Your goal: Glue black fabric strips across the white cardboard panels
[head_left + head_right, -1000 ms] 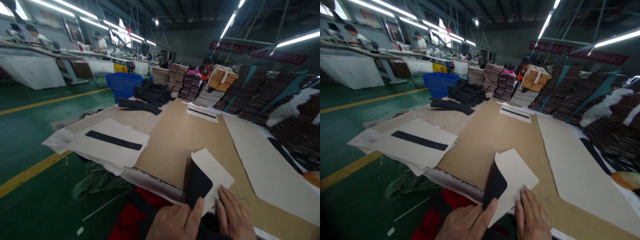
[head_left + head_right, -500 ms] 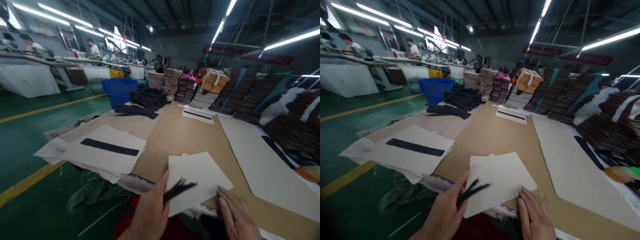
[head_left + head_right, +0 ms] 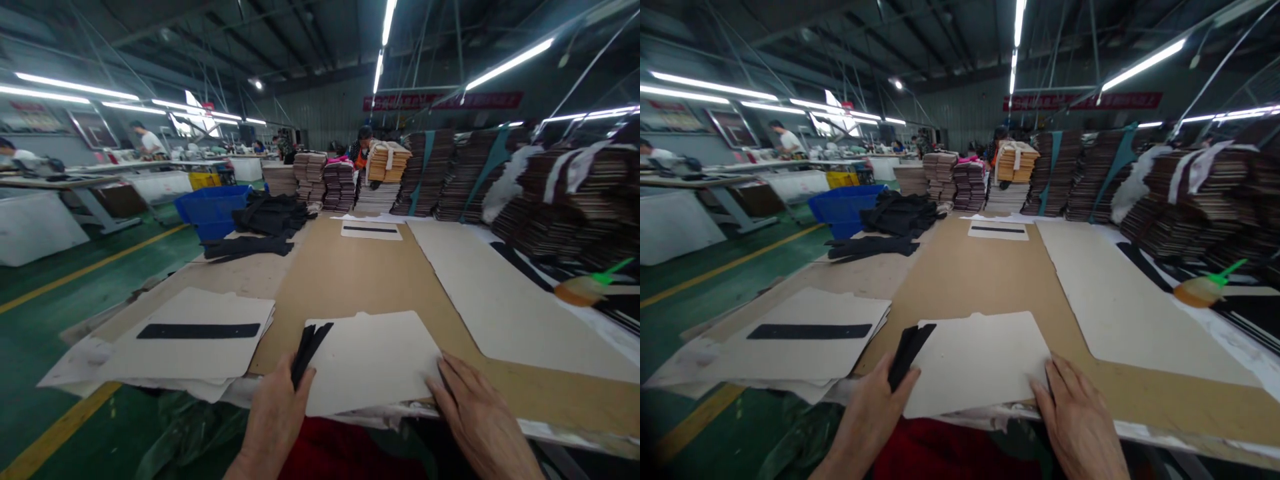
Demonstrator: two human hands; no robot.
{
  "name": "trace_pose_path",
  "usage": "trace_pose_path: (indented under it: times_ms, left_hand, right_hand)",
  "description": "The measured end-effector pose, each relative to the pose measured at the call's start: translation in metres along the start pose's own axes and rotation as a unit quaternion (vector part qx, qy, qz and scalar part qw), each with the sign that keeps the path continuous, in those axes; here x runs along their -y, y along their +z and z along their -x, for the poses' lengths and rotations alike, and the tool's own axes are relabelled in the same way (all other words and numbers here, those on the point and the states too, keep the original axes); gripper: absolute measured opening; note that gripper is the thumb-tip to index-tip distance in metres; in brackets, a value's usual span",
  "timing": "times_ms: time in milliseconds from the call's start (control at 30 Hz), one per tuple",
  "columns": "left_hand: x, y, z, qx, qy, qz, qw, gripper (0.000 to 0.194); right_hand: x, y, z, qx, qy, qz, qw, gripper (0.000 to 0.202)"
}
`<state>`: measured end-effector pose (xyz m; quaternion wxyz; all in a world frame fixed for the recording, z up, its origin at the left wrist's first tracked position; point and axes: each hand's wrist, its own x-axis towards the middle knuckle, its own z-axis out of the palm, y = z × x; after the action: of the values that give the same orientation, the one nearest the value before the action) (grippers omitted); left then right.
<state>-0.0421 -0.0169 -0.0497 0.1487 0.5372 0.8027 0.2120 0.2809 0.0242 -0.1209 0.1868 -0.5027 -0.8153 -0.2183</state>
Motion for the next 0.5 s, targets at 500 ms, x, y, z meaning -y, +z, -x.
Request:
trace_pose_path:
  times_ms: [500]
  left_hand:
    - [0.025,-0.039,0.038,0.120,0.040,0.178,0.976,0.052]
  right_hand:
    - [0.030,-0.049,0.003,-0.151,0.051,-0.182,0.970,0.028]
